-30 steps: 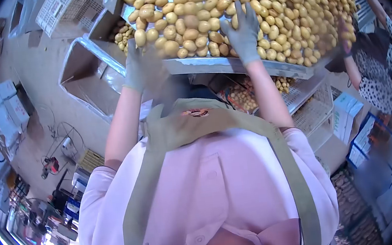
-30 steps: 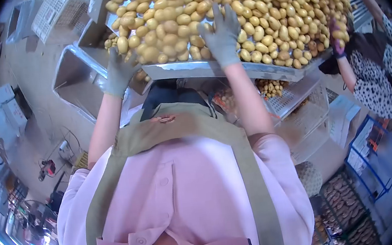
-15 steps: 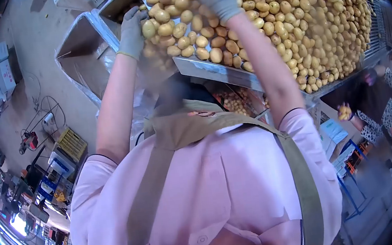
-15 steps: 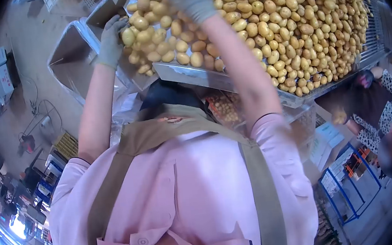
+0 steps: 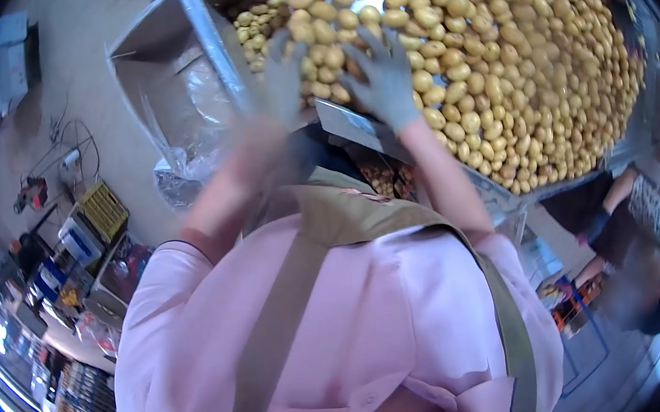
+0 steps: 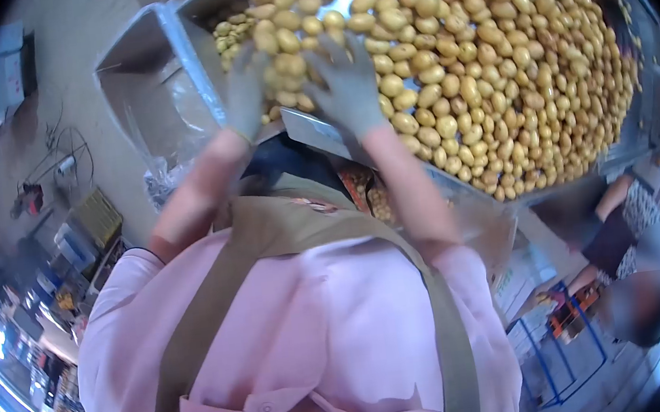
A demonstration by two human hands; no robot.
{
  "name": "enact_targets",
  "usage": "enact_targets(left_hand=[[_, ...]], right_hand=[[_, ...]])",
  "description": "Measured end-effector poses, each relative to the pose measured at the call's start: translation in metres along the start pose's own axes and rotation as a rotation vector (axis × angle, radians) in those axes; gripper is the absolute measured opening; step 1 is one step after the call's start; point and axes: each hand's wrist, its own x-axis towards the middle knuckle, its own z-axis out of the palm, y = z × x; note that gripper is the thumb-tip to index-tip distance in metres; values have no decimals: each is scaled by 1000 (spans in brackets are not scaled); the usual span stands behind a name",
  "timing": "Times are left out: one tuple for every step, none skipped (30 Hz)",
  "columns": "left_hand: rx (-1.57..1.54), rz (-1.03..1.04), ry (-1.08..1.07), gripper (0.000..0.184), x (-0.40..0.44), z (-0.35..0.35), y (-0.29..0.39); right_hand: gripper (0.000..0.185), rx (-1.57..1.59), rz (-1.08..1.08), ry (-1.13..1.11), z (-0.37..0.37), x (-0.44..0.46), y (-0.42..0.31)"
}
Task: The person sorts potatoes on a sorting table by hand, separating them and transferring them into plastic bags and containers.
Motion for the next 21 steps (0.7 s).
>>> enact_targets(left_hand=[[-58, -21, 71, 59, -12, 5, -13], [-117, -38, 144, 61, -23, 11, -27], [87, 18, 173, 62, -17, 9, -51], [41, 48, 220, 61, -19, 15, -58], [0, 70, 260, 60, -27, 18, -66], [-179, 56, 195, 56, -35, 18, -36], [-203, 125, 155, 54, -29, 13, -40], [-229, 199, 110, 51, -13, 7, -46], [-232, 179, 145, 48, -11, 3, -27], [-236, 160, 179, 44, -8, -1, -7], [-241, 140, 214, 41, -6, -5, 13], [-221, 121, 228, 41, -2, -13, 28], [-194, 64, 204, 43, -2, -25, 44], [-159, 7, 165, 45, -1, -35, 57], [-116, -63, 107, 48, 2, -46, 66], [-75, 6, 58, 49, 26, -66, 41], [-118, 8, 25, 50, 36, -69, 34], [-160, 10, -8, 51, 44, -72, 26], [-285, -52, -29, 50, 46, -69, 31], [-408, -111, -50, 50, 48, -65, 34], [-329, -134, -61, 55, 54, -54, 28]], right_hand=[[50, 88, 70, -4, 0, -28, -8], [53, 136, 94, -24, 1, -54, -3], [57, 44, 130, -29, -2, -76, -4], [63, 57, 150, 20, -2, -79, -6], [68, 70, 182, 64, -1, -83, -9], [79, 98, 212, 73, 4, -76, -16], [90, 122, 244, 90, 10, -58, -22], [98, 75, 158, -12, 11, -35, -24], [98, 32, 119, -12, 22, -17, -27], [96, 99, 27, -7, 30, 4, -26], [90, 38, -43, 64, 46, 16, -23], [79, 153, -96, 21, 46, 29, -19], [62, 217, -178, 78, 42, 45, -13], [60, 208, -167, 74, 38, 57, 3], [57, 199, -158, 70, 30, 69, 20], [54, 219, 62, 2, 4, 95, 30], [51, 243, 283, -68, -16, 114, 41], [47, 26, 276, 29, -3, 125, 74], [45, -189, 265, 126, 11, 135, 100], [46, -265, 311, 204, 12, 142, 75], [49, -235, 368, -13, 1, 146, 46]])
